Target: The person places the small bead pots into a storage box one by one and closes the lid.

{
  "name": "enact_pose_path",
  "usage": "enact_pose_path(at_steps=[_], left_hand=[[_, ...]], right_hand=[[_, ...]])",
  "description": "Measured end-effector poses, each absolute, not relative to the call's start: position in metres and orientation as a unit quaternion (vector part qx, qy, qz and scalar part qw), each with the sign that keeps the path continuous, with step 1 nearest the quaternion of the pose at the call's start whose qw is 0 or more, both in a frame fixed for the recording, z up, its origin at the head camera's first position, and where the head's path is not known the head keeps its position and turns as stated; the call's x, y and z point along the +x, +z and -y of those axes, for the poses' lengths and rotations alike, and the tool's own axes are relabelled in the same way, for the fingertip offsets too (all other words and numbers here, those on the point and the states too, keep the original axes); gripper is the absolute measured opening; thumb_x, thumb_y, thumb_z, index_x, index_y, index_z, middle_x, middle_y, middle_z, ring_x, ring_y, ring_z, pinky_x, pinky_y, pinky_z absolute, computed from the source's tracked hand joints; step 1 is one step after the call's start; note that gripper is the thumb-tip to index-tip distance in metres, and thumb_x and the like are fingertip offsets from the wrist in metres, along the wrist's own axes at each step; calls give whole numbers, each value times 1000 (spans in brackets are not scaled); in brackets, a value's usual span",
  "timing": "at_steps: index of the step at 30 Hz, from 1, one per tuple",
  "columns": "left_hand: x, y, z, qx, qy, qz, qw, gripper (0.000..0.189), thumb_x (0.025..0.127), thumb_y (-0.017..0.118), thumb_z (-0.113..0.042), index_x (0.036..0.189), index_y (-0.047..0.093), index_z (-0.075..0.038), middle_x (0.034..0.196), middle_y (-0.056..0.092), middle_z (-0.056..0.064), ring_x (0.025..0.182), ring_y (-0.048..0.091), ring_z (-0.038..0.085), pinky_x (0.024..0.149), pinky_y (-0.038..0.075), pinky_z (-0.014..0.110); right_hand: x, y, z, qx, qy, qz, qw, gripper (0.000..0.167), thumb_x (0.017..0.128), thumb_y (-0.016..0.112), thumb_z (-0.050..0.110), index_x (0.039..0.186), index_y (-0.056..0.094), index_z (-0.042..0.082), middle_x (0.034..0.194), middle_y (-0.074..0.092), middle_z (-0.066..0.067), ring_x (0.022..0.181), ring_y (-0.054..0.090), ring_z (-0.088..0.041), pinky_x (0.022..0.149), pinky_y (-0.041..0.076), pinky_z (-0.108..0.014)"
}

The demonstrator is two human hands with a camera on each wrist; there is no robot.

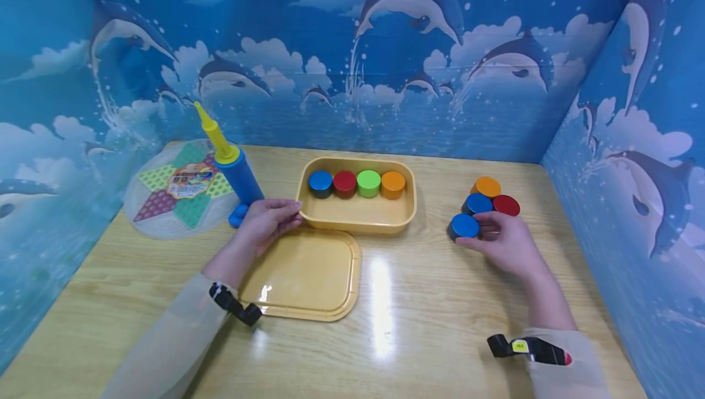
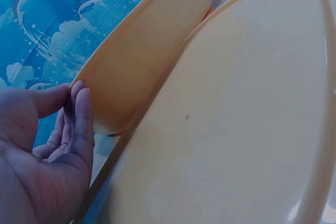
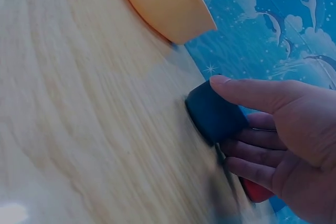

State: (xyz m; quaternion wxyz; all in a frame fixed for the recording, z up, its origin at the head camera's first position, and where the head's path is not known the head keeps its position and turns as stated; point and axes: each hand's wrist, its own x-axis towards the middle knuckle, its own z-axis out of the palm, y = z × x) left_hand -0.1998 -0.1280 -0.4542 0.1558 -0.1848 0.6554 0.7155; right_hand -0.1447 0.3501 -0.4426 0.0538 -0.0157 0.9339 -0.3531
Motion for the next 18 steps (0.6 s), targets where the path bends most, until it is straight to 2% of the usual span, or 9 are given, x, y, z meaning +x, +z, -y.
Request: enact_pose_path(at_steps=[5,18], left_hand=[[-201,-455,128,-184,716,-655,156,27,101,76,-16,124,73,-2,114,75,17,101,75,25,88,63,31],[-200,-454,128,-186,714,-656,156,28,100,76,-16,124,73,-3,114,75,16,101,75,25,88,63,30]], right_hand=[[-146,-445,-343,-23,-352,-935,45,84,89,85,52,146,57,-3,139,61,-28,113,68,-46,87,64,-48],[-151,-441,-331,-43,-352,-934,47,81,89,85,51,142,59,-5,139,61,-28,111,69,-45,90,62,-54]])
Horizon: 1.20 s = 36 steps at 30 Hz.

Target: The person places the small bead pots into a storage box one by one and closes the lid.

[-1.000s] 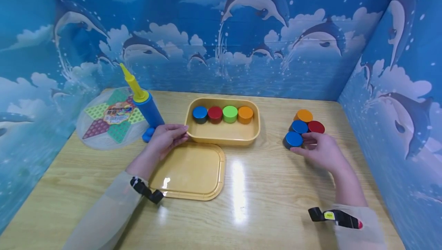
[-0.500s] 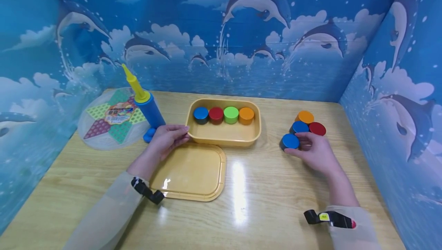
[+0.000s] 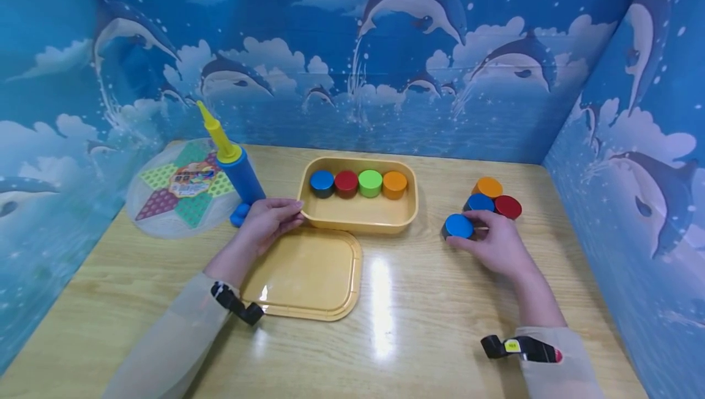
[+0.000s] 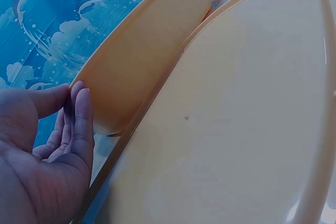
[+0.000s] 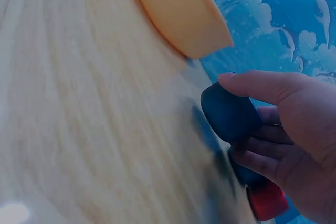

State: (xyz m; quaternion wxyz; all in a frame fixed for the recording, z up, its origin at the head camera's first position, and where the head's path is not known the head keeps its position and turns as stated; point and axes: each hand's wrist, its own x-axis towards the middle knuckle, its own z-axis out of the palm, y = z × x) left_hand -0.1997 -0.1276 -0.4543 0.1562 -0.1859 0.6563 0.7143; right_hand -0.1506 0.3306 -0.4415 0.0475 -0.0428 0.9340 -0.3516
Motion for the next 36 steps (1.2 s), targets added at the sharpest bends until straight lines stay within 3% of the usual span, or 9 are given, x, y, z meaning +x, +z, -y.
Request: enact_pose_path(at_steps=[8,15,24,36], left_hand=[[-201,-454,128,-189,713,-656,157,27,100,77,-18,124,74,-4,115,75,15,102,75,25,88,63,30],[-201,-453,127,-187,715,-654,158,28,100,77,-19,124,74,-4,115,75,16,103,75,25,88,63,30],[-199,-452,127,-190,714,-655,160,26,100,76,-17,122,74,-4,114,75,16,101,75,25,88,63,30],[-200,-453,128,-188,723,-645,162,27,101,76,-16,124,73,-2,113,75,17,98,75,24,87,63,31]], right_hand=[[-151,-416,-312,-74,-362,-929,18,74,90,86,45,142,61,-1,136,64,-21,114,69,-39,96,58,-55],[-156,-388,-285,-120,-391,-913,18,66,91,87,37,142,62,3,133,66,-15,116,67,-33,98,58,-30],[-177,-375,-246,-174,-410,-894,46,60,91,88,26,141,63,3,135,67,-13,118,64,-31,103,55,-58],[-216,-385,-202,-232,-397,-881,111,70,90,89,26,146,58,-3,139,64,-19,124,62,-37,104,54,-58]])
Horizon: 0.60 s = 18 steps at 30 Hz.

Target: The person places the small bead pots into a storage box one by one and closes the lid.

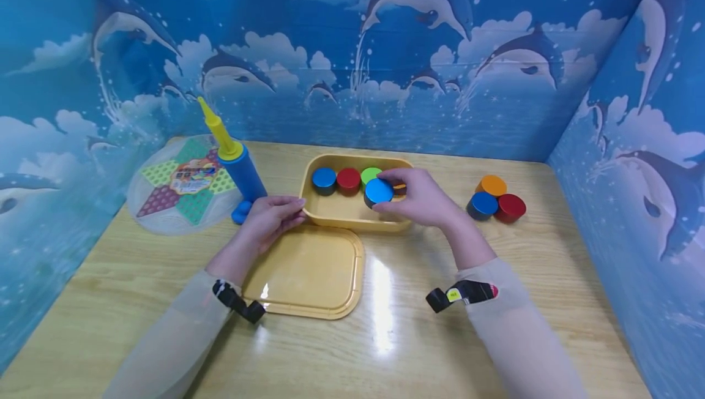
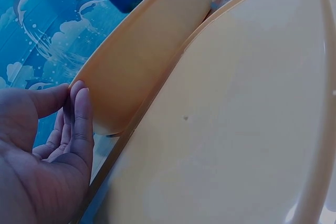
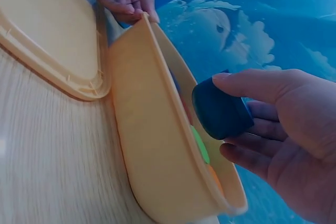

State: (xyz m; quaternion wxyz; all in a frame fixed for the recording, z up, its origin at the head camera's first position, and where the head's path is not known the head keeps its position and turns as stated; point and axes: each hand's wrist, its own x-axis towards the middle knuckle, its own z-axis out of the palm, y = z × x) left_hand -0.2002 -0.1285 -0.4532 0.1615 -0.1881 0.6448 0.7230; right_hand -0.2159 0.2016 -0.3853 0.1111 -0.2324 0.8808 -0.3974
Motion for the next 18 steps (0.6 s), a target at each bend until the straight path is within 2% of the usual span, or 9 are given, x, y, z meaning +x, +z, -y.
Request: enact_pose_path(at_steps=[5,9,18], left_hand=[[-200,-453,128,-187,720,-649,158,28,101,76,-16,124,73,-1,113,75,17,98,75,24,87,63,31],[-201,-453,128,-186,722,-649,154,27,101,76,-15,124,73,-1,113,75,18,98,75,24,87,63,31],[-199,-454,127,-189,718,-652,155,27,100,77,-17,122,74,-2,112,75,17,98,76,24,87,63,31]], right_hand=[[-226,-388,-182,-251,-382,-879,136,67,90,88,24,145,61,-2,137,66,-17,120,65,-33,101,57,-55],[-230,-389,-165,-264,-348,-889,136,63,91,87,25,144,63,1,135,68,-13,114,67,-26,93,60,-46],[-237,-403,-135,-269,-329,-891,159,61,91,88,30,141,66,3,137,68,-10,119,65,-23,98,59,-42]])
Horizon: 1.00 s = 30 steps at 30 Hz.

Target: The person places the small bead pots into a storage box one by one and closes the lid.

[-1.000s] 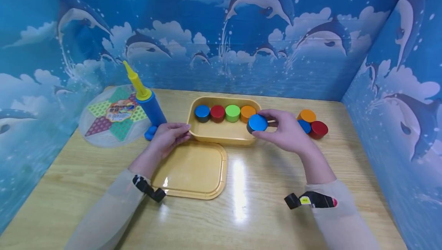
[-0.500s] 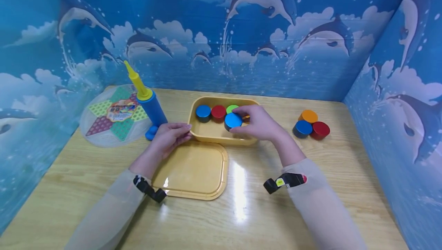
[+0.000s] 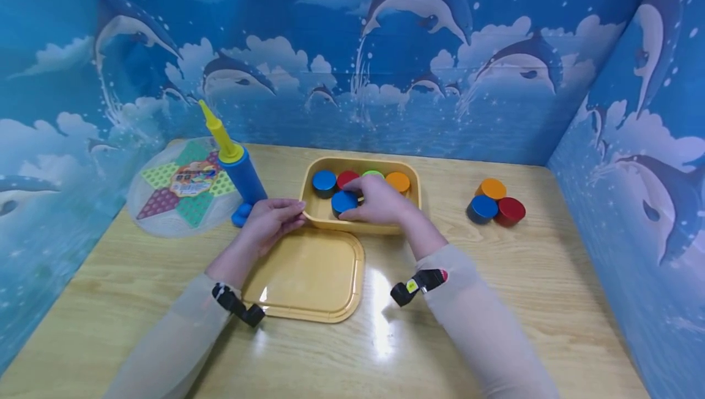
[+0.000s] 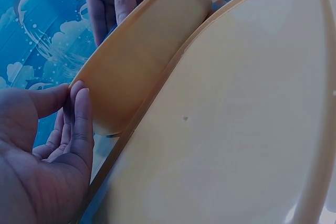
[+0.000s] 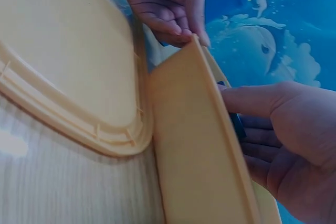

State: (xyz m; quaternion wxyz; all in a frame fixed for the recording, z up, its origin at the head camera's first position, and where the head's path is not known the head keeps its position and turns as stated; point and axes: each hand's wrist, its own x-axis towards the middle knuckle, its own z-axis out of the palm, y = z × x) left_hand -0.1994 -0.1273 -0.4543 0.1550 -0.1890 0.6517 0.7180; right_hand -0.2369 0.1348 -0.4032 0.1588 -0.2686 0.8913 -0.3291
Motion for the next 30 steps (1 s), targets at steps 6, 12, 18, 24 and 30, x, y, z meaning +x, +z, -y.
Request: enact_pose_path(at_steps=[6,12,18,24,30], left_hand=[[-198,-454,128,-186,718,-652,158,27,101,75,-16,124,74,-1,112,75,17,98,76,23,87,63,31],[-197,-455,129,-191,716,-652,161,28,100,76,-17,124,74,-2,113,75,17,99,76,24,88,63,31],[-197,-454,129,-191,709,-659,163,26,101,75,-18,123,75,-3,113,75,16,100,76,24,87,63,31],[-196,-454,129,-185,717,-652,160,27,102,74,-16,125,74,-1,113,75,17,98,76,24,87,63,32],[-198,-453,127,-180,723,-648,157,27,102,74,-15,124,74,1,112,75,17,96,76,22,87,63,31]], right_hand=[[-239,-410,-121,-282,-328,-886,168,58,91,88,27,139,67,1,136,69,-12,118,68,-23,98,60,-39],[-241,-413,-109,-296,-324,-881,176,54,92,87,20,138,67,0,133,70,-12,118,69,-24,101,58,-38],[-244,-415,-98,-306,-324,-877,179,55,91,87,15,139,67,-2,133,70,-14,119,69,-25,103,57,-37],[-247,-420,-93,-308,-337,-873,171,55,91,88,17,138,67,-3,132,71,-15,116,71,-25,100,59,-37],[-250,-425,-89,-307,-339,-878,143,55,89,90,17,134,69,-5,129,72,-17,113,72,-26,97,60,-37]])
